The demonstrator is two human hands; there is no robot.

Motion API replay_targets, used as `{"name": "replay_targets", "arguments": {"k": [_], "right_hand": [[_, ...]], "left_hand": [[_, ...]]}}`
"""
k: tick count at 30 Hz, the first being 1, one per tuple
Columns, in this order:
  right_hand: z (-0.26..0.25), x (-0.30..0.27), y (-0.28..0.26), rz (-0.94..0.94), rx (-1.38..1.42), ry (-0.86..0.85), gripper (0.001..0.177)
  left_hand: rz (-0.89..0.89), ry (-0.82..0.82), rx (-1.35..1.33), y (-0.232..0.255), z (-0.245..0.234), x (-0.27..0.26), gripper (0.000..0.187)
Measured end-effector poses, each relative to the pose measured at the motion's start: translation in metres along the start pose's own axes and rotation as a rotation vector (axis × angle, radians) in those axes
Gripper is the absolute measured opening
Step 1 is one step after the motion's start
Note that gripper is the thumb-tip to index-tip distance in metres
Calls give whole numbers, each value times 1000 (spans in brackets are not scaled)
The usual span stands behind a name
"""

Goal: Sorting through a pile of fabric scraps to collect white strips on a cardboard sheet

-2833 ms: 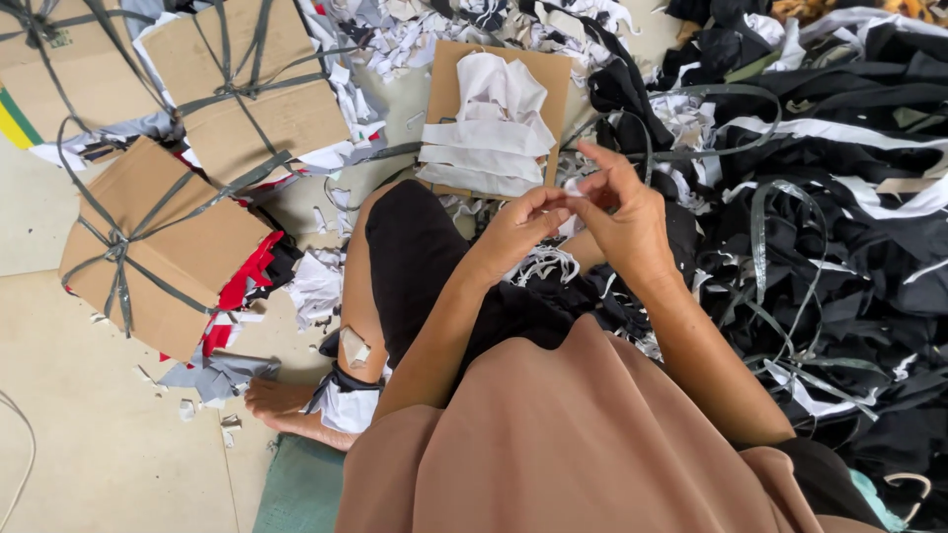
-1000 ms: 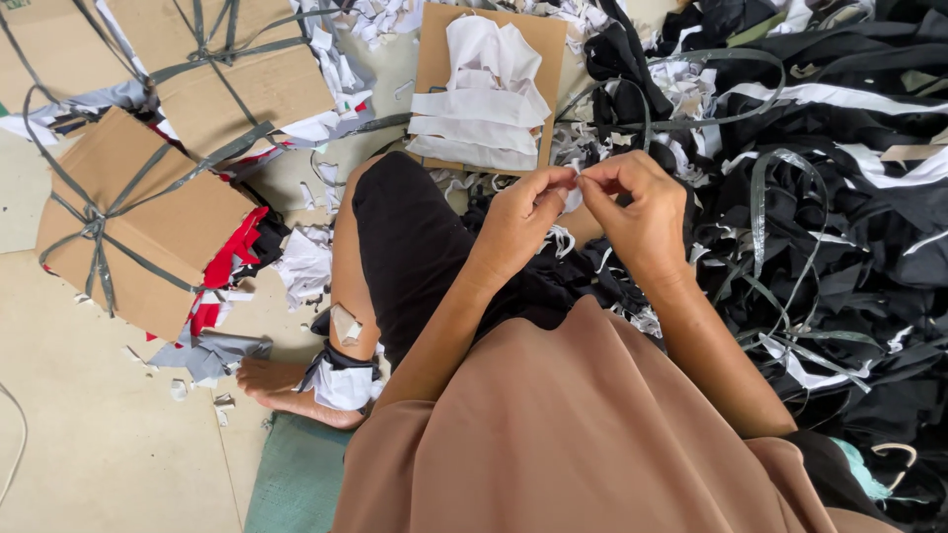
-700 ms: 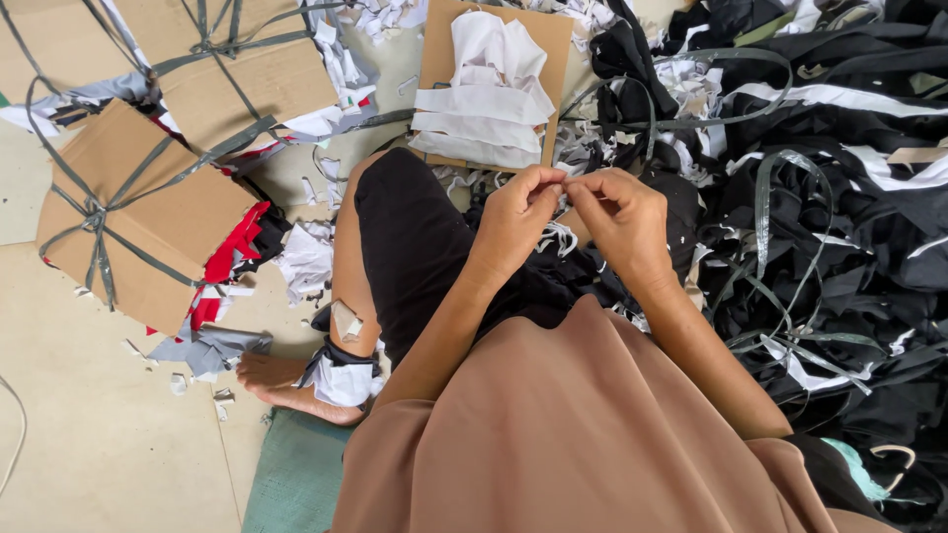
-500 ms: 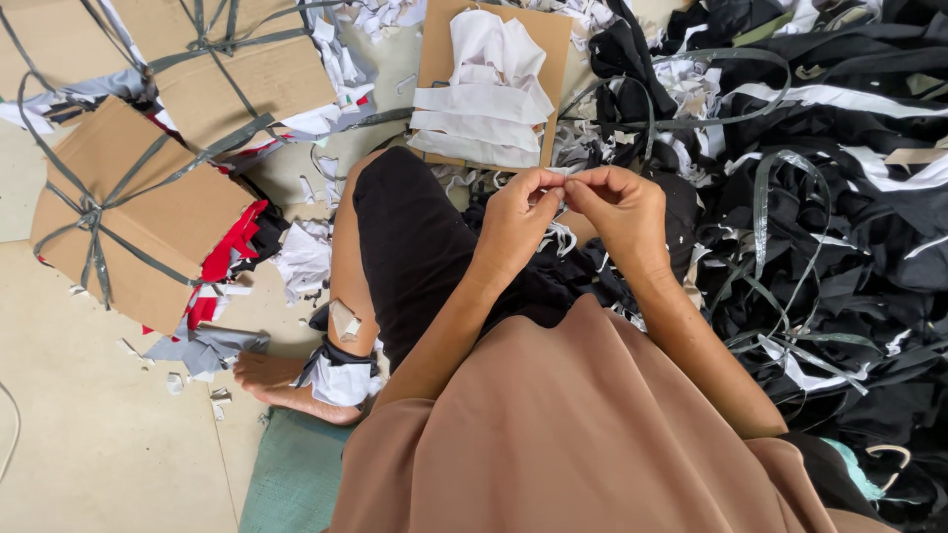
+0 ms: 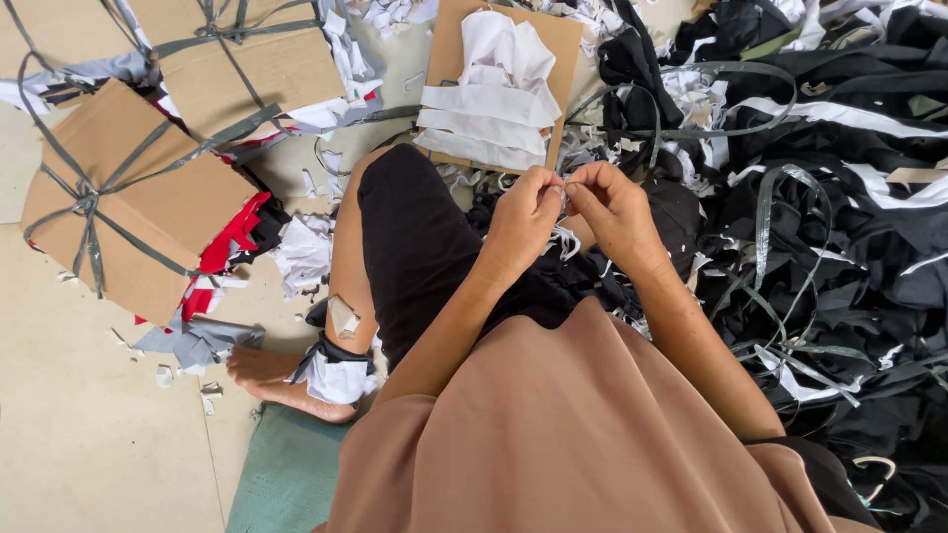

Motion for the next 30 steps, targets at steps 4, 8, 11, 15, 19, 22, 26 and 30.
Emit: {"name": "replay_targets", "arguments": {"k": [4,8,11,15,19,22,26,30], "right_hand": [[8,-6,6,54,177,-18,9],[18,-10,9,119,547,24,8],[5,-9,26,130,664,57,8],[-17,-3,0,21,580,65,8],[-51,9,7,66,811,176,0],[-78,18,26,70,872,243,5],[-76,29,19,92,696,151,8],[-63,42,43,191,527,216,8]], "left_hand": [[-46,-54,-69,-1,1,0,15],[-74,-111,-354,-21,5,8,17],[-40,-81,-440,-23,-4,7,16],[30,-76,-520,-10,-21,4,15],[17,-85,-572,15,-42,0,12],[23,-45,-630,30,-57,0,12],[27,-67,-724,55,-75,-1,10],[55,-100,-773,83,-93,-4,8]]}}
Point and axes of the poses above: each hand's wrist, its own x-axis towards the middle knuckle, its own z-axis out of the palm, y = z × x, the point moved 2 cm from there along x, towards the middle knuckle, and after that the axes turned 6 degrees about -x, right-handed, at the moved point
